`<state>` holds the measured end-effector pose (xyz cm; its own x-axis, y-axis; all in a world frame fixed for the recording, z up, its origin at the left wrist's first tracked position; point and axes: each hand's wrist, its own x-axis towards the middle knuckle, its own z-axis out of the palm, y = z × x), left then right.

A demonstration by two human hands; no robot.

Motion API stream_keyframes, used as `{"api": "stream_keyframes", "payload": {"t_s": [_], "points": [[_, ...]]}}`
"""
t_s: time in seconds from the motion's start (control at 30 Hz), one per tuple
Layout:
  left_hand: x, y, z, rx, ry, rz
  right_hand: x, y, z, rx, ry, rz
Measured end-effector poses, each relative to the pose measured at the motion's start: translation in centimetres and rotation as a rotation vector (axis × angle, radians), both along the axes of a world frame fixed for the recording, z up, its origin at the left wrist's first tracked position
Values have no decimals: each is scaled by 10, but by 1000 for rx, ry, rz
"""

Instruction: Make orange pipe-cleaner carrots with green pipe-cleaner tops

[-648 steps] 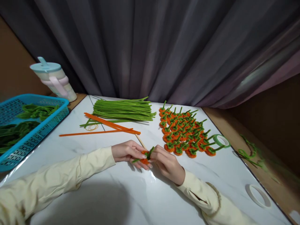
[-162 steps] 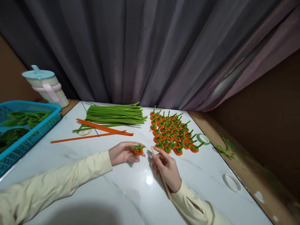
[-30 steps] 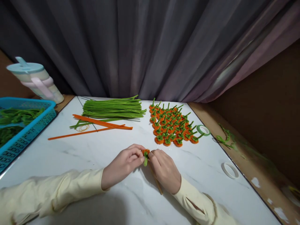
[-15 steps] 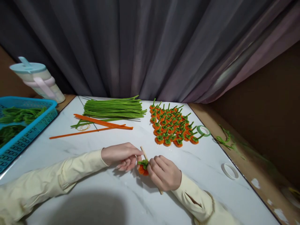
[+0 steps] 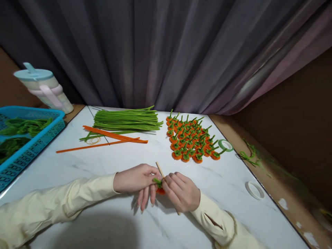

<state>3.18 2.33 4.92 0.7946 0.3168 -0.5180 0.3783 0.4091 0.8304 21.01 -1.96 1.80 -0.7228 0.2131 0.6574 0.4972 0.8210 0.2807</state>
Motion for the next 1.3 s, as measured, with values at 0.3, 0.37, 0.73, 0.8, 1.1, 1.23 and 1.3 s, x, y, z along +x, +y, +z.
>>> {"api": "stream_keyframes", "payload": {"t_s": [0.3,0.37,0.73,0.8,1.1,1.23,1.3], "points": [[2,-12,-2,609,60,232,-10,4,16,-102,-44,-146],[1,-12,-2,730,65,267,-14,7,20,-207,32,-186],[-4,-6,-12,1243,109,237,-20,21,33,-1464,734,-219],[-5,-5,-17,1423,149,191,-20,23,38,-1694,837,-205],[-2,3,-20,867,92,337,-17,26,21,-1726,861,-241],[0,16,-21,358,35,387,-9,20,0,-938,642,-265],[0,21,-24,206,27,393,-5,18,-8,-609,455,-241]]}}
